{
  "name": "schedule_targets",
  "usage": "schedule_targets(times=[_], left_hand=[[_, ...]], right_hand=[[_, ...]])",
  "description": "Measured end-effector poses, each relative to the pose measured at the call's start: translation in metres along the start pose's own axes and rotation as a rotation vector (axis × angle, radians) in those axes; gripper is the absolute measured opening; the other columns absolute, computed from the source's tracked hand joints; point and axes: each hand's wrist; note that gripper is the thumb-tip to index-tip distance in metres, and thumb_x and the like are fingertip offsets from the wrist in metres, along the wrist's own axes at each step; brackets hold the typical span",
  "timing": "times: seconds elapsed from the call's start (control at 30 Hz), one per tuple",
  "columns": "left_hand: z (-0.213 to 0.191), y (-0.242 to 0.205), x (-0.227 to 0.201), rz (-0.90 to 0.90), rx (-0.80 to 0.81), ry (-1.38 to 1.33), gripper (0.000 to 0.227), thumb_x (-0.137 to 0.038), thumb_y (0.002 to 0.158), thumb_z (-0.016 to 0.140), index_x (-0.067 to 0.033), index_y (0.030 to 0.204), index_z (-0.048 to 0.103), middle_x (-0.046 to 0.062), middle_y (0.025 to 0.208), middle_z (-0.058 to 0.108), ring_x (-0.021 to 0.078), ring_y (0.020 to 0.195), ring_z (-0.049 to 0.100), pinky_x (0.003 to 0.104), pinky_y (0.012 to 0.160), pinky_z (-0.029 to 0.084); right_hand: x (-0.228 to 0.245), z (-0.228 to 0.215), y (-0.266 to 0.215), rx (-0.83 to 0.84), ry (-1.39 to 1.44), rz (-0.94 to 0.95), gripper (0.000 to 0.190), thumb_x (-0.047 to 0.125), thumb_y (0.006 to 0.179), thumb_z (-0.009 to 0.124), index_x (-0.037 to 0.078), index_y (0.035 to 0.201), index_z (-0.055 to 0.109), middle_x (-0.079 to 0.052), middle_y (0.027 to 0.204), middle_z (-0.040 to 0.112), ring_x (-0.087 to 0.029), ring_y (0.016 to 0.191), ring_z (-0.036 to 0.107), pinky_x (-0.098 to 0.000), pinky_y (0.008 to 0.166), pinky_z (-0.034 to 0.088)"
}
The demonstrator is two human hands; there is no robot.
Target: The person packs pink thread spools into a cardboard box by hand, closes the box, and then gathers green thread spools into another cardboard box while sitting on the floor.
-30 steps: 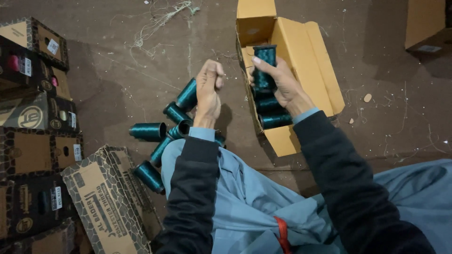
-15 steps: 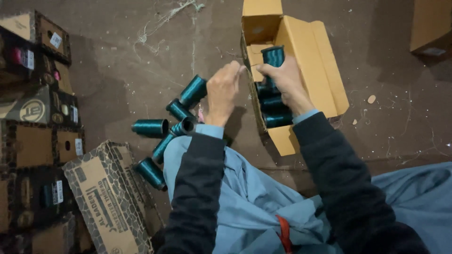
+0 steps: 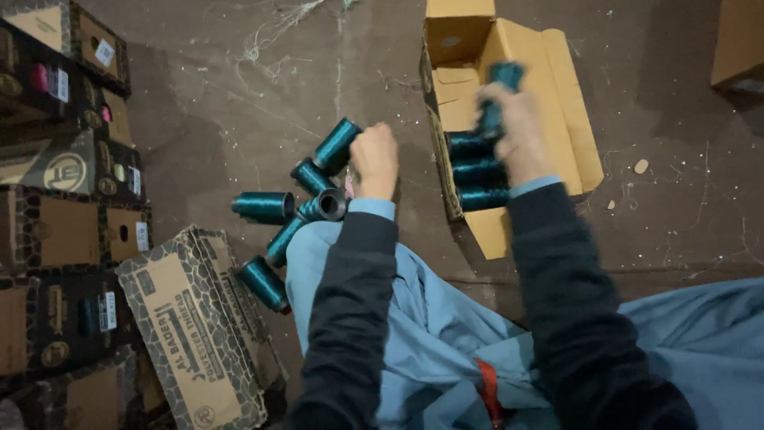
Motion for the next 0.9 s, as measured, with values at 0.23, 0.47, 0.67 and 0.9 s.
schedule_targets(times=[0.23, 0.47, 0.67, 0.9], left_hand=[[-0.047, -0.018, -0.004, 0.309, -0.032, -0.15, 0.061, -0.022, 0.082, 0.075, -0.0061, 0.139, 0.062, 0.006, 0.066, 0.069, 0.032, 0.061, 0.066, 0.044, 0.071, 0.035], [-0.074, -0.007, 0.036, 0.114, -0.092, -0.439, 0.017, -0.028, 0.092, 0.076, -0.0108, 0.089, 0.073, 0.015, 0.084, 0.071, 0.0377, 0.081, 0.062, 0.052, 0.067, 0.051], [-0.085, -0.006, 0.033, -0.026, -0.044, -0.548, 0.009, -0.022, 0.087, 0.08, -0.0152, 0.085, 0.075, 0.01, 0.077, 0.071, 0.0353, 0.08, 0.073, 0.047, 0.072, 0.06], [-0.129, -0.018, 0.006, 0.229, -0.164, -0.949, 0.013, -0.021, 0.089, 0.08, -0.017, 0.1, 0.073, 0.009, 0.09, 0.074, 0.0345, 0.091, 0.073, 0.045, 0.081, 0.059]], right_hand=[[0.012, -0.01, 0.011, 0.109, -0.131, -0.184, 0.049, 0.044, 0.089, 0.07, 0.013, 0.125, 0.056, -0.003, 0.089, 0.067, -0.014, 0.074, 0.07, -0.0275, 0.06, 0.057], [-0.035, -0.004, 0.05, -0.048, 0.004, 0.04, 0.074, 0.043, 0.079, 0.078, 0.011, 0.141, 0.053, -0.007, 0.131, 0.066, -0.024, 0.121, 0.065, -0.0444, 0.102, 0.057], [-0.087, -0.019, 0.098, -0.102, -0.063, -0.144, 0.08, 0.038, 0.089, 0.091, -0.005, 0.141, 0.047, -0.033, 0.133, 0.052, -0.057, 0.12, 0.06, -0.0637, 0.087, 0.061], [-0.107, -0.01, 0.117, -0.462, -0.74, -0.132, 0.077, 0.077, 0.076, 0.081, 0.021, 0.123, 0.057, -0.012, 0.115, 0.07, -0.039, 0.111, 0.071, -0.053, 0.096, 0.053]])
Point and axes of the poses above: each hand's wrist, its own y-axis towards the middle knuckle, its own z-axis out of the palm, x = y × z
